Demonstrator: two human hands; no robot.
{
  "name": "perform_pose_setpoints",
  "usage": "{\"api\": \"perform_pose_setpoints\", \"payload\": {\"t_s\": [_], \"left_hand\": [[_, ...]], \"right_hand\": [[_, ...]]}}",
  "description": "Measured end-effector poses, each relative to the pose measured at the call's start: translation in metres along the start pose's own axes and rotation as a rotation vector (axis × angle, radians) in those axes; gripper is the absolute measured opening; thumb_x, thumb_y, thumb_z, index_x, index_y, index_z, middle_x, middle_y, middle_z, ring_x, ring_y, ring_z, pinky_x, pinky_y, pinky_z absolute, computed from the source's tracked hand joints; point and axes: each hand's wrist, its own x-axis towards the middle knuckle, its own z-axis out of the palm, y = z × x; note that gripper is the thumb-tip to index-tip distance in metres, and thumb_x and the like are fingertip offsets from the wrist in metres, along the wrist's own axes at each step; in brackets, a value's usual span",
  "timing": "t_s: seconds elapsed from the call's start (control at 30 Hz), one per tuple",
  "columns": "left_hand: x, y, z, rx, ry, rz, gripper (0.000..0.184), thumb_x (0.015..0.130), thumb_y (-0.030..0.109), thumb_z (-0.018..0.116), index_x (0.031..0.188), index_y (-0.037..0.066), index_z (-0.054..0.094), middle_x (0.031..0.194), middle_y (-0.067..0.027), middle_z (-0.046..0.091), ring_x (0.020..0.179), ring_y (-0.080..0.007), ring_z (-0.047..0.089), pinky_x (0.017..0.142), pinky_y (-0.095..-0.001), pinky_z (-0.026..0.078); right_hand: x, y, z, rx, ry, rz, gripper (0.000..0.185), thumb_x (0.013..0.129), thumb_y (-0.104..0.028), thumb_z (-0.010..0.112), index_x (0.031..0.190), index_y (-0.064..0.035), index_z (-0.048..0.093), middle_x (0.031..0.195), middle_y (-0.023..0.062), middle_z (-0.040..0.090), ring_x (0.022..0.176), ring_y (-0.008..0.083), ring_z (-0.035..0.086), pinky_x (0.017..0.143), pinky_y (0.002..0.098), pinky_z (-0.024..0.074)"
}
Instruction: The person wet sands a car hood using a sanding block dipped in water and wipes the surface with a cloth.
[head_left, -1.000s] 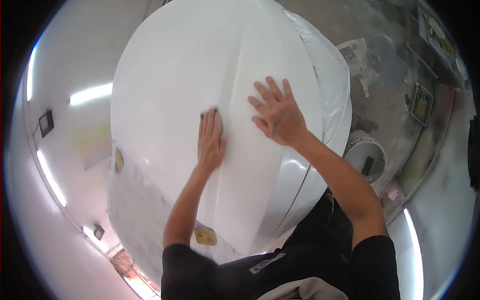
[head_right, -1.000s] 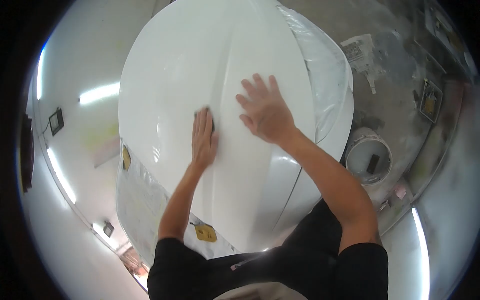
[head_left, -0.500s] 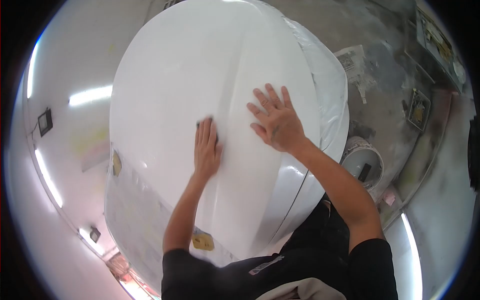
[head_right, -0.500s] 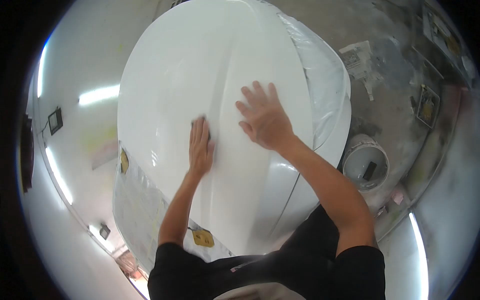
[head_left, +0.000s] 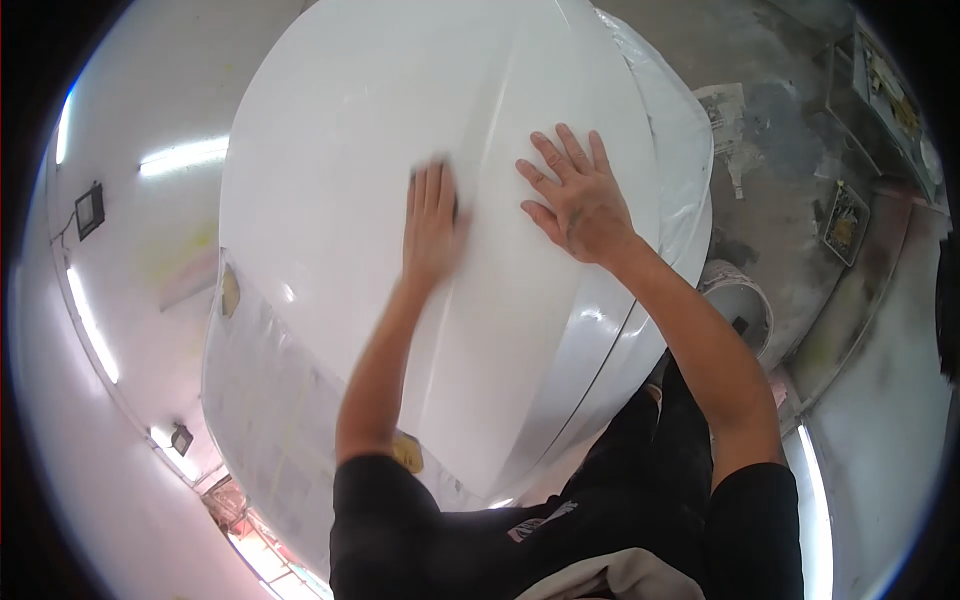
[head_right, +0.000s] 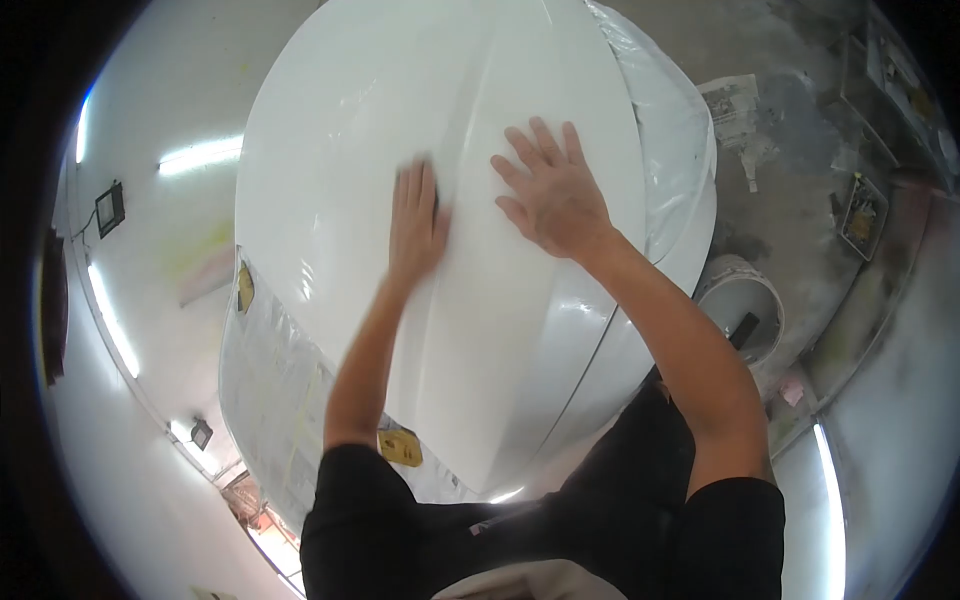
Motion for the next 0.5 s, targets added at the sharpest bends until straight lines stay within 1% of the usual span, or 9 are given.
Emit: {"api": "perform_pose_setpoints", "payload": {"t_s": [0.03,0.07,0.13,0.17,0.23,0.27,0.3,0.4,0.5], "left_hand": [[-0.064,0.012,-0.010,-0.003,-0.068,-0.056,0.069,0.098,0.018,0.057,0.156,-0.008,0.031,0.163,-0.0274,0.032,0.152,-0.0469,0.024,0.125,-0.0554,0.021],[-0.098,0.017,-0.015,-0.009,-0.129,-0.107,0.069,0.098,0.018,0.058,0.156,-0.008,0.031,0.163,-0.0272,0.031,0.153,-0.0466,0.023,0.125,-0.0560,0.020],[-0.067,0.000,-0.006,0.025,-0.091,-0.076,0.068,0.099,0.019,0.057,0.155,-0.008,0.032,0.163,-0.0271,0.031,0.152,-0.0472,0.025,0.125,-0.0569,0.021],[-0.045,-0.009,0.000,0.039,-0.077,-0.076,0.067,0.099,0.020,0.057,0.155,-0.008,0.032,0.163,-0.0271,0.032,0.152,-0.0475,0.026,0.124,-0.0573,0.022],[0.080,-0.043,0.018,0.005,0.097,0.062,0.058,0.103,0.024,0.051,0.150,-0.008,0.038,0.159,-0.0262,0.038,0.146,-0.0446,0.035,0.122,-0.0534,0.026],[0.135,-0.050,0.026,0.009,0.193,0.058,0.056,0.105,0.027,0.049,0.148,-0.007,0.041,0.154,-0.0248,0.044,0.141,-0.0428,0.040,0.119,-0.0515,0.029],[0.171,-0.062,0.050,0.083,0.286,-0.030,0.054,0.105,0.029,0.047,0.146,-0.006,0.043,0.150,-0.0240,0.047,0.137,-0.0428,0.042,0.118,-0.0517,0.031],[0.135,-0.048,0.028,-0.034,0.175,0.032,0.054,0.105,0.028,0.048,0.146,-0.006,0.042,0.153,-0.0245,0.044,0.142,-0.0427,0.039,0.120,-0.0517,0.029],[-0.038,-0.023,-0.009,-0.062,0.038,0.014,0.066,0.101,0.021,0.056,0.156,-0.006,0.032,0.162,-0.0270,0.031,0.152,-0.0439,0.026,0.127,-0.0517,0.018]], "right_hand": [[0.000,-0.001,-0.002,-0.017,-0.012,0.007,0.050,0.100,-0.040,0.059,0.143,-0.0150,0.059,0.159,0.0115,0.043,0.152,0.0355,0.028,0.126,0.0579,0.0142],[0.001,-0.001,-0.003,-0.020,-0.019,0.023,0.050,0.100,-0.041,0.059,0.143,-0.0149,0.059,0.158,0.0113,0.044,0.152,0.0355,0.028,0.126,0.0580,0.0147],[0.003,-0.002,-0.002,-0.036,-0.037,0.035,0.050,0.100,-0.041,0.059,0.143,-0.0145,0.060,0.157,0.0109,0.045,0.152,0.0357,0.029,0.125,0.0581,0.0159],[0.002,-0.003,0.001,-0.035,-0.037,0.025,0.050,0.100,-0.041,0.059,0.142,-0.0151,0.060,0.157,0.0109,0.045,0.152,0.0358,0.029,0.125,0.0583,0.0163],[0.002,0.001,0.005,-0.052,-0.015,0.013,0.050,0.100,-0.042,0.059,0.142,-0.0161,0.061,0.157,0.0108,0.045,0.152,0.0359,0.029,0.125,0.0586,0.0173],[0.000,-0.003,0.007,-0.053,-0.009,0.006,0.049,0.099,-0.042,0.059,0.142,-0.0169,0.061,0.157,0.0107,0.045,0.152,0.0360,0.029,0.124,0.0588,0.0176],[0.000,-0.003,0.006,-0.064,0.006,-0.001,0.049,0.099,-0.042,0.059,0.142,-0.0176,0.061,0.157,0.0106,0.046,0.152,0.0360,0.029,0.124,0.0590,0.0179],[0.002,0.000,0.005,-0.120,0.031,-0.031,0.048,0.099,-0.042,0.061,0.141,-0.0197,0.061,0.157,0.0094,0.046,0.152,0.0349,0.030,0.124,0.0584,0.0179],[0.003,-0.004,0.004,-0.090,0.043,-0.018,0.048,0.098,-0.041,0.062,0.141,-0.0195,0.061,0.157,0.0084,0.046,0.151,0.0335,0.031,0.125,0.0577,0.0175]]}}
